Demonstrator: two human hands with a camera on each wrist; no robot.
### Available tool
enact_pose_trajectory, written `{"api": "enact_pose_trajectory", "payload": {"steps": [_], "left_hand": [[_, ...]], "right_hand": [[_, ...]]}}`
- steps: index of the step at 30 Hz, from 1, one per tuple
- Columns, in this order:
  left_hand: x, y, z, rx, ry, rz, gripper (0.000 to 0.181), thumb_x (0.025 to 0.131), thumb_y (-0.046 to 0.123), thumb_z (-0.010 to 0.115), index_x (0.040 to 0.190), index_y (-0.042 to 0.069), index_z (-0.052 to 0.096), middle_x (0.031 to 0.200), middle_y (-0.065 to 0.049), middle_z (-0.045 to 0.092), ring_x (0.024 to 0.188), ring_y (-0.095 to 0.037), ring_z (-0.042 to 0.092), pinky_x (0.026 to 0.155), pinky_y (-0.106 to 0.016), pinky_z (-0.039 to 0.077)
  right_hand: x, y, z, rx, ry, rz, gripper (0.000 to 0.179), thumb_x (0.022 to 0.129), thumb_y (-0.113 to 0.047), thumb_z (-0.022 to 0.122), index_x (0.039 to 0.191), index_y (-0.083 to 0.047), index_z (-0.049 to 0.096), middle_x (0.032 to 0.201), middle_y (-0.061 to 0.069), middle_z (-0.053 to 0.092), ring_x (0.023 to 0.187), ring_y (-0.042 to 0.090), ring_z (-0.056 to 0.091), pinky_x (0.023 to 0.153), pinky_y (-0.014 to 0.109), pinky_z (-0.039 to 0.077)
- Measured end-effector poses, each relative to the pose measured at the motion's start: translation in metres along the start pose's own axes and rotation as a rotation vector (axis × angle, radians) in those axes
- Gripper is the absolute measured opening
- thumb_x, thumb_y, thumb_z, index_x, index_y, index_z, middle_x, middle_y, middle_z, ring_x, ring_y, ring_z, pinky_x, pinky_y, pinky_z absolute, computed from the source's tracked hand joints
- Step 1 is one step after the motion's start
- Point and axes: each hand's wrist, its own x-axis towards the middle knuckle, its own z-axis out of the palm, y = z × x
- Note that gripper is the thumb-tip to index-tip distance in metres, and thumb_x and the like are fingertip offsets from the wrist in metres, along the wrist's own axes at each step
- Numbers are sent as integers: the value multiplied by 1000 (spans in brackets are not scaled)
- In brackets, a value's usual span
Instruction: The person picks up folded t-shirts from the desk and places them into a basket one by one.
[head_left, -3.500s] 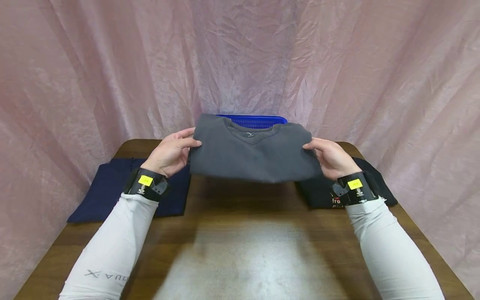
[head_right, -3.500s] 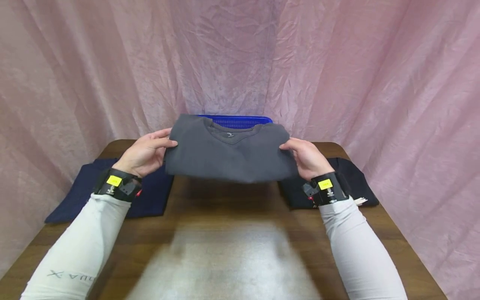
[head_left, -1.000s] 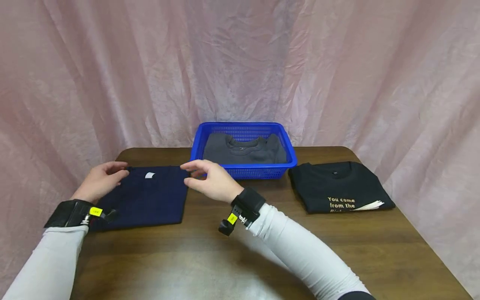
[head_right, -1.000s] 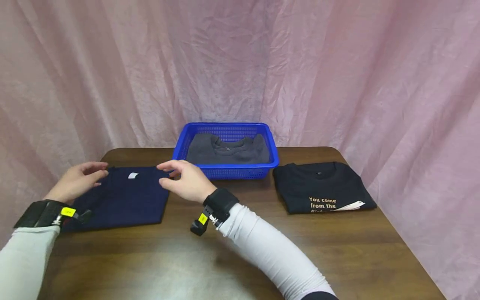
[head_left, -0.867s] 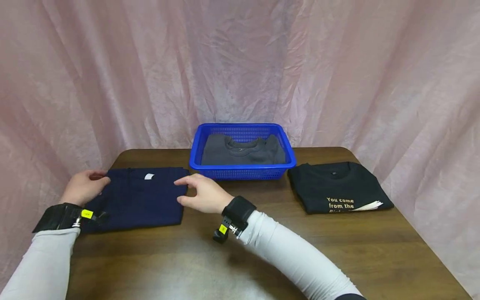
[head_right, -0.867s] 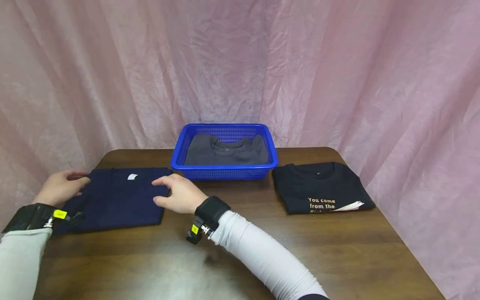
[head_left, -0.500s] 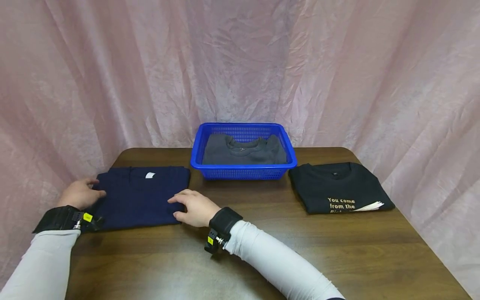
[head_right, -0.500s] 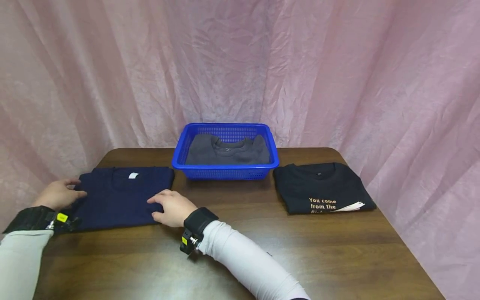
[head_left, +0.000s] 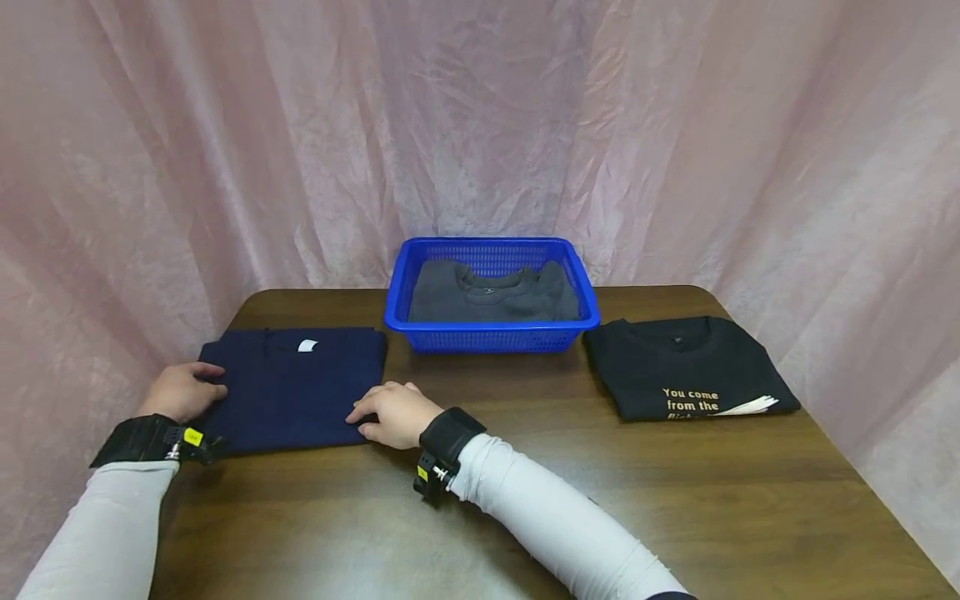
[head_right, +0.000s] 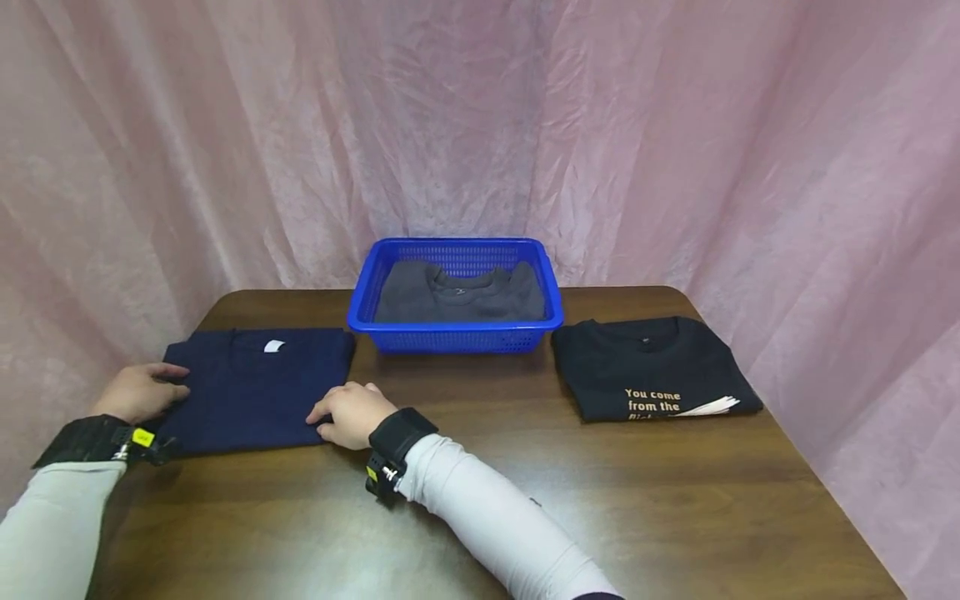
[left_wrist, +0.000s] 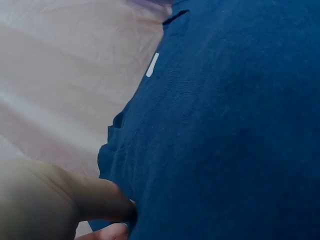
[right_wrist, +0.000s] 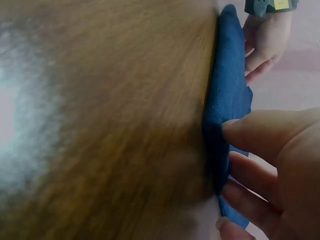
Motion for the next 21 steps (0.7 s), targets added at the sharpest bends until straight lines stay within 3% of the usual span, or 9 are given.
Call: {"api": "enact_pose_trajectory", "payload": {"steps": [3,8,11,14,21], "left_hand": [[-1,-5,3,-39,-10,9,47,90,14,65,127,-12,54,120,-38,51,103,-49,51,79,-55,46],[-5,-14,6,-168,-68,-18,52,91,17,67,131,-13,52,102,-25,66,81,-27,65,63,-34,54],[-10,-14,6,-216,-92,-33,54,91,18,68,133,-12,51,105,-25,66,82,-26,66,66,-37,58],[-18,-9,7,-229,-94,-3,53,92,18,68,133,-12,52,104,-24,67,82,-26,66,68,-39,59],[-38,2,12,-243,-58,76,49,92,12,70,130,-13,54,95,-17,69,77,-21,64,61,-25,56]], "right_hand": [[-5,0,-2,23,-7,6,26,96,-27,68,121,-30,71,131,-11,58,119,8,46,91,31,39],[-16,-1,-1,55,-5,3,26,95,-26,69,120,-29,72,131,-10,58,119,10,46,93,33,40],[-22,-2,-1,59,4,-5,25,94,-27,70,119,-29,72,129,-11,59,117,9,46,92,32,41],[-29,-3,0,57,7,-9,25,93,-27,71,118,-30,73,126,-10,60,115,9,47,91,31,41],[-47,-6,-2,71,14,-24,24,93,-28,71,117,-30,73,124,-10,60,116,8,46,92,32,41]]}}
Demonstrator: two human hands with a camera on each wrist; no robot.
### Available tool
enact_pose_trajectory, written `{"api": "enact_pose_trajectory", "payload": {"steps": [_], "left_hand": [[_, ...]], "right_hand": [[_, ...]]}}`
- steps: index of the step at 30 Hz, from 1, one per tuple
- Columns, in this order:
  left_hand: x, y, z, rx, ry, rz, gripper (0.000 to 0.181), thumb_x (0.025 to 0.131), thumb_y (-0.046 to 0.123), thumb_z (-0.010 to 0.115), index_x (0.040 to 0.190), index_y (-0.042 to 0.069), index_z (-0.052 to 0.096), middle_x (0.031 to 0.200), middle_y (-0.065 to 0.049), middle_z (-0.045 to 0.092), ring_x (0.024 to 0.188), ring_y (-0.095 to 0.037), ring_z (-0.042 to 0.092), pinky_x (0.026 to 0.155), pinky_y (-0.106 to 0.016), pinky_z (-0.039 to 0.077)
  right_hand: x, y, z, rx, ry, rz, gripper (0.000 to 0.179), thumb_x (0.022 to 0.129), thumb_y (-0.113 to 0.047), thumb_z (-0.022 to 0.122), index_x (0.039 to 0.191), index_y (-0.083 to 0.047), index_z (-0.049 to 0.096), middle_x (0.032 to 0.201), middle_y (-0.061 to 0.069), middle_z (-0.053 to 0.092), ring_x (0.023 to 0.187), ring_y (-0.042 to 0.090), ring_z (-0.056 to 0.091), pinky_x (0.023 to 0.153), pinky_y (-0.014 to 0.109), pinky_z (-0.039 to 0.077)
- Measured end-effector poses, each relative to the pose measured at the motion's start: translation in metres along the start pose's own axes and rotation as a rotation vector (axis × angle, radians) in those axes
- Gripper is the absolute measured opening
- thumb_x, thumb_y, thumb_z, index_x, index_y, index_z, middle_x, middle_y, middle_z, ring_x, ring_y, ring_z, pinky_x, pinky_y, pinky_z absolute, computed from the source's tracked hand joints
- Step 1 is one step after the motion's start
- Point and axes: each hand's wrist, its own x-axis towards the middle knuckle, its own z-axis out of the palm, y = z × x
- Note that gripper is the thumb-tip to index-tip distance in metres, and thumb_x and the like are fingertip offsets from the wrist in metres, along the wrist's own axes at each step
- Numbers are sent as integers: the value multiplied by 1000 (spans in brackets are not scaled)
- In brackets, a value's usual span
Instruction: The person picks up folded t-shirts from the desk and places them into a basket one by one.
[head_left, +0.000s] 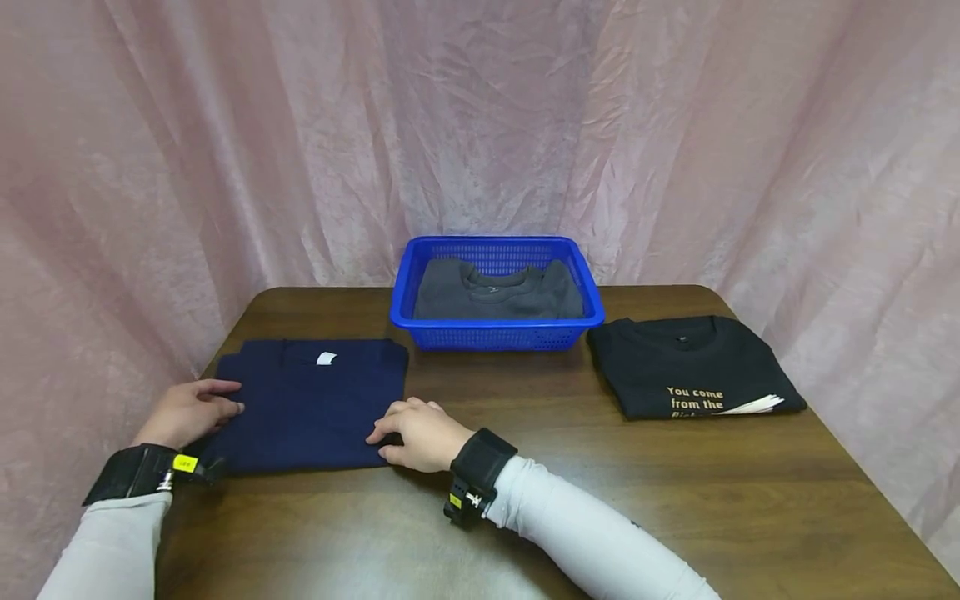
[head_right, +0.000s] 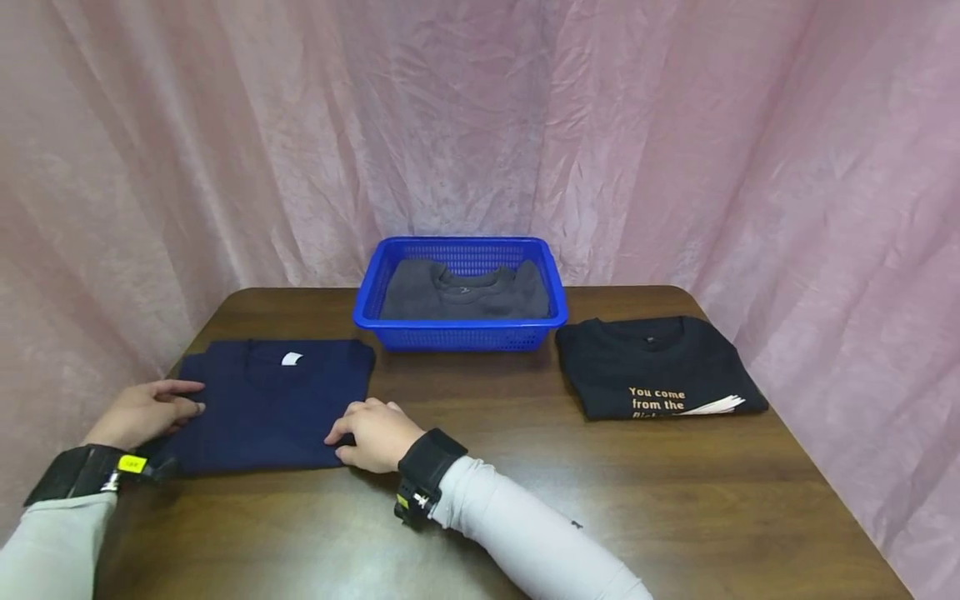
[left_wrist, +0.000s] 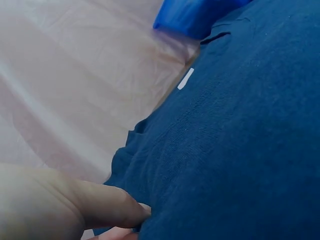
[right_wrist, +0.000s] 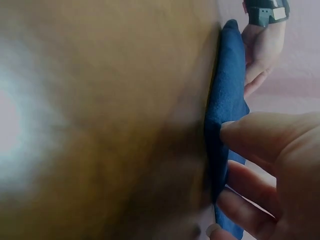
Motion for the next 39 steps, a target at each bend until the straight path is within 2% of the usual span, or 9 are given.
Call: {"api": "enact_pose_trajectory", "payload": {"steps": [10,24,32,39], "left_hand": [[-12,5,11,15,-11,0,49,91,14,71,131,-9,55,95,-14,70,78,-21,64,61,-26,55],[-23,17,26,11,1,-49,48,92,14,69,133,-7,54,97,-16,65,77,-22,63,61,-28,54],[-31,19,33,-25,-8,-18,47,92,12,70,132,-8,54,96,-16,64,75,-21,64,60,-27,56],[-39,27,39,-3,-6,1,46,92,15,71,131,-5,56,96,-15,64,74,-20,63,60,-28,56]], "right_hand": [[-26,-4,-4,20,-9,-19,24,94,-29,70,117,-30,72,125,-10,59,115,8,46,94,30,40],[-43,-2,-3,37,9,-45,23,91,-30,72,115,-30,73,120,-10,60,111,7,46,90,29,40],[-59,-3,-3,33,32,-65,23,91,-31,72,114,-31,73,120,-10,60,107,7,47,88,27,42],[-72,-3,-2,39,53,-84,22,91,-31,73,113,-31,73,118,-11,60,105,6,47,87,26,42]]}}
